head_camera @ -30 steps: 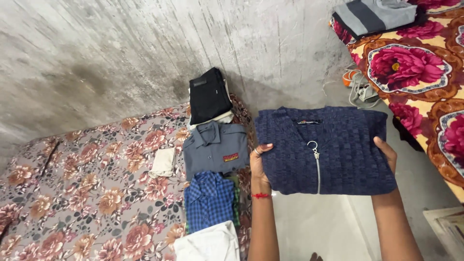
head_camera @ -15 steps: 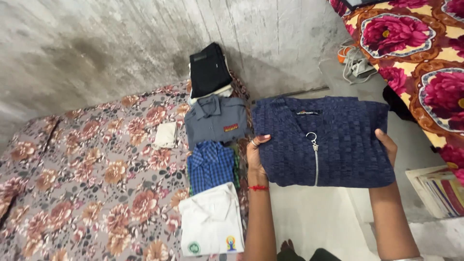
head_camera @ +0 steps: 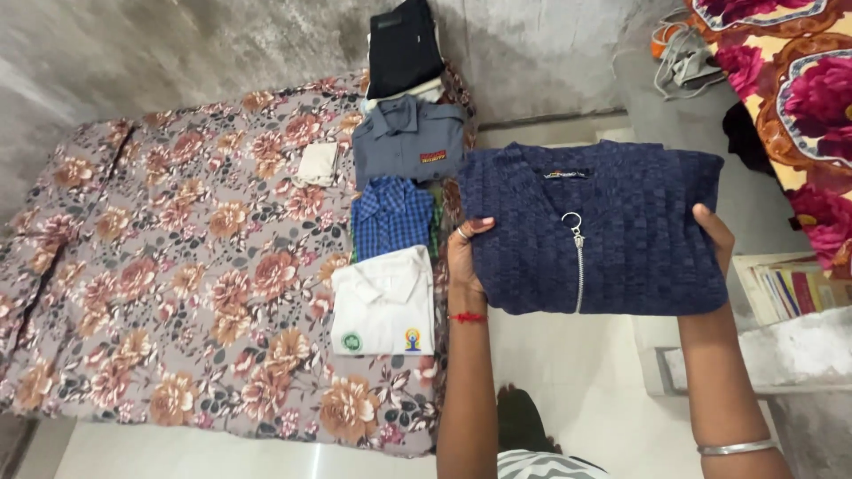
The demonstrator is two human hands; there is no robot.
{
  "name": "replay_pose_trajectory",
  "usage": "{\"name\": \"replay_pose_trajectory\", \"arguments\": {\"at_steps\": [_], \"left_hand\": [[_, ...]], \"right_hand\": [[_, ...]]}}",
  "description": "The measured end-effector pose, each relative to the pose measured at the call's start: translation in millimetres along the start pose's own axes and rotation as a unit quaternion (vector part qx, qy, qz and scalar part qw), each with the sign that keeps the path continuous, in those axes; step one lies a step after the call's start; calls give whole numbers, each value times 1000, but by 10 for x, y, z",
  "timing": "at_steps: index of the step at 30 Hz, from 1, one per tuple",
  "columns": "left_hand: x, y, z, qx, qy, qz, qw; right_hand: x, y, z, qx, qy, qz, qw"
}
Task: The person folds various shirts and tops one by one on a bed. They pick up each garment, fold it neatly, and place it on a growing stack. The items include a green polo, a grey security shirt, a green checkered shirt, a blue checkered shirt, a pastel shirt, a navy t-shirt, a teal t-shirt, a white polo, a navy zip-up, and a grey striped t-shirt.
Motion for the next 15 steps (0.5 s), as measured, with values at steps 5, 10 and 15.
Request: {"name": "replay_pose_trajectory", "arguments": {"at_steps": [5,10,15], "left_hand": [[159,414,111,5,19,-9,1000],[305,644,396,-29,-4,19,999],[472,933,857,-30,14,4,999]], "right_hand": [[-138,294,263,-22,15,32,999],[-421,353,581,-37,7,10,999],[-707,373,1034,-58,30,35,997]]}}
Point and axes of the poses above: each hand's wrist, its own y-axis away from the middle knuckle, its own x-axis out of the back of the hand, z = x × y, the point moved 6 cm from there along -y, towards the middle knuckle, and after that the axes turned 7 degrees about -z, right-handed, at the moved point
